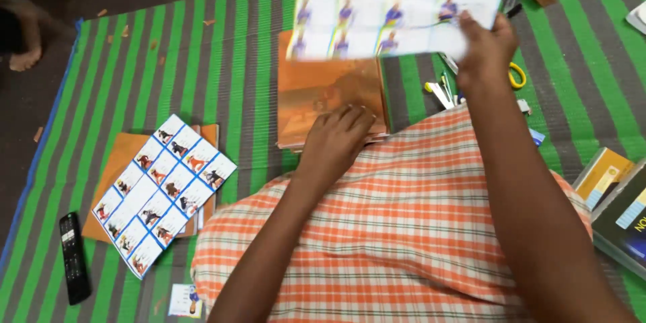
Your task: Applying ID stickers to various school notebooks on a mat.
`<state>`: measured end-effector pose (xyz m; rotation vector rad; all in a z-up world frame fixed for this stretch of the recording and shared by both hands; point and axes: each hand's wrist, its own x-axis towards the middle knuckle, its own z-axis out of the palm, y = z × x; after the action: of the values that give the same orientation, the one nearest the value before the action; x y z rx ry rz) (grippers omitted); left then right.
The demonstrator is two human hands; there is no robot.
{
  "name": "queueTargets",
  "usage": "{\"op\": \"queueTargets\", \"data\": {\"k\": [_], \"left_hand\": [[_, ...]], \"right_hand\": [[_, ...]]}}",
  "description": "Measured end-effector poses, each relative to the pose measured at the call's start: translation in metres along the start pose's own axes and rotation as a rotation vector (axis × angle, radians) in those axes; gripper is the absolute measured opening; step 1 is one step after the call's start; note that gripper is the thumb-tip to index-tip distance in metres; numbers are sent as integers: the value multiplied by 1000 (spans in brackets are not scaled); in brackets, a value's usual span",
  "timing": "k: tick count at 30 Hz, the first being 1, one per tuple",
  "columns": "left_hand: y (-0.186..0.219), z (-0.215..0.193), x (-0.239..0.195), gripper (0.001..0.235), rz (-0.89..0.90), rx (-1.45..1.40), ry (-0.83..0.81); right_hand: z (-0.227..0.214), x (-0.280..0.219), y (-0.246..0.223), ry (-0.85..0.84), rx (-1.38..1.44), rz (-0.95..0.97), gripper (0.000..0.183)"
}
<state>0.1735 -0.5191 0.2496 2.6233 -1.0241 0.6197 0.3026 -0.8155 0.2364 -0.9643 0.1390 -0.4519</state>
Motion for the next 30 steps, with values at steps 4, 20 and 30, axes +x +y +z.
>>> {"op": "queueTargets", "data": {"k": [4,20,30], "left_hand": [[-16,20,9,40,-68,-170,-133],[-42,29,38,42,212,-242,-263],[-57,-30,37,36,-114,-550,-181]], "right_hand": [[-12,10,-1,124,119,0,24],[-3,4,11,113,13,37,22],[-6,4,10,142,40,53,20]]}}
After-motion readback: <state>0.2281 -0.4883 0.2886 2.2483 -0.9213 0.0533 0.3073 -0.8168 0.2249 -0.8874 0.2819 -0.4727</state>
